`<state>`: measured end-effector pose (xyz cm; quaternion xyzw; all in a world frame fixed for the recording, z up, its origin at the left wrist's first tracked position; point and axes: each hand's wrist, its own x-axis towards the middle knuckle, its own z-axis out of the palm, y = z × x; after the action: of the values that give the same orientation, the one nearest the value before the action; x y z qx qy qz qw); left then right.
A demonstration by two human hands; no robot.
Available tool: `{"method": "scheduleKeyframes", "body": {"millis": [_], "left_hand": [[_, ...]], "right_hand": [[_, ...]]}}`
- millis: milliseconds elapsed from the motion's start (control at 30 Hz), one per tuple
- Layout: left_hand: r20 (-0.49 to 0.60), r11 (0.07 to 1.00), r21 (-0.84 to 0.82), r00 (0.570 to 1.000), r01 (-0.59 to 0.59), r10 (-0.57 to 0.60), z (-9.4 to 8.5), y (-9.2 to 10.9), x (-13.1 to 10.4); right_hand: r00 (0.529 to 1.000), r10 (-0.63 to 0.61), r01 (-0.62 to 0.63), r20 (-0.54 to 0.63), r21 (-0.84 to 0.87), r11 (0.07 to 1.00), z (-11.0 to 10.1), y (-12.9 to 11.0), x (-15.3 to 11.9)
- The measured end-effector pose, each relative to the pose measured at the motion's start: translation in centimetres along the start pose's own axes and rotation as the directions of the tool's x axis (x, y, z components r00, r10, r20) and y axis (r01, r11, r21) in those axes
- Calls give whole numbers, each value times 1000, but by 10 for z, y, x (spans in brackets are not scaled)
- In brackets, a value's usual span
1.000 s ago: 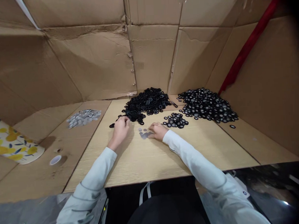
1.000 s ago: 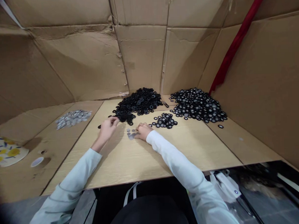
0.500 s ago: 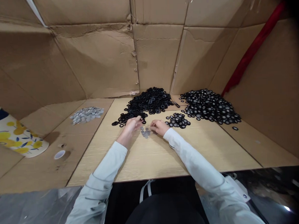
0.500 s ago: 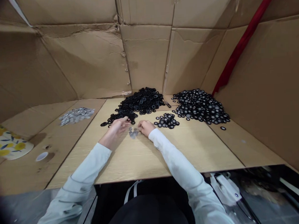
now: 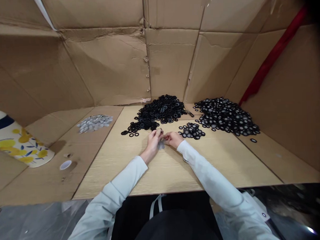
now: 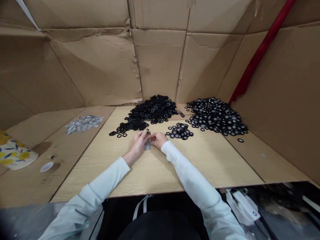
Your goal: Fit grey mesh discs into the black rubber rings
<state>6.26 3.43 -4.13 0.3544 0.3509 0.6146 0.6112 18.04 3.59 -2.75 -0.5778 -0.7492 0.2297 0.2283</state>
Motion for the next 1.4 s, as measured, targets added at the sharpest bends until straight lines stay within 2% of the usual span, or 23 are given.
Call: {"method": "scheduleKeyframes", "body": {"millis": [100, 167, 267, 367, 533, 667, 767, 867, 967, 1067, 1233, 1400], "left_hand": [[-55, 995, 14, 994, -98, 98, -1, 13, 1], [-131, 986, 73, 978, -151, 159, -5, 22, 2], [-251, 978, 149, 951, -147, 181, -10, 31, 3], [-282, 984, 154, 951, -88, 129, -13, 33, 5], [-245, 986, 164, 968, -7, 47, -12, 31, 5], [-168, 980, 198, 986, 32, 2, -12, 30, 2], [-127, 975, 216, 991, 59, -32, -12, 29, -1], [-120, 968, 251, 992, -2, 33, -13, 28, 0], [-67, 944, 310, 988, -113, 140, -15, 25, 6], [22, 940, 324, 994, -109, 107, -17, 21, 13], [110, 975, 218, 991, 49, -74, -12, 18, 13], [75, 972, 234, 996, 23, -41, -8, 17, 9]], "right_hand": [[998, -27, 28, -51, 5, 1000, -2, 2, -2], [991, -128, 126, -40, -59, 990, 0, 1, -4], [965, -261, 264, 39, -157, 952, 10, -2, -4], [945, -317, 325, 76, -159, 932, 20, -3, 1], [951, -309, 307, -2, -104, 946, 22, 0, 10], [955, -291, 290, -51, -29, 957, 8, 3, 9], [978, -192, 191, -82, -25, 981, -5, 7, 7], [995, -98, 94, -29, -116, 989, -9, 10, 5], [991, -131, 132, 15, -194, 972, -3, 9, 5], [987, -154, 144, -36, -194, 970, 6, 5, 5], [992, -106, 101, -65, -66, 993, 8, 1, 5], [996, -21, 36, -82, 189, 981, 2, 2, 4]]}}
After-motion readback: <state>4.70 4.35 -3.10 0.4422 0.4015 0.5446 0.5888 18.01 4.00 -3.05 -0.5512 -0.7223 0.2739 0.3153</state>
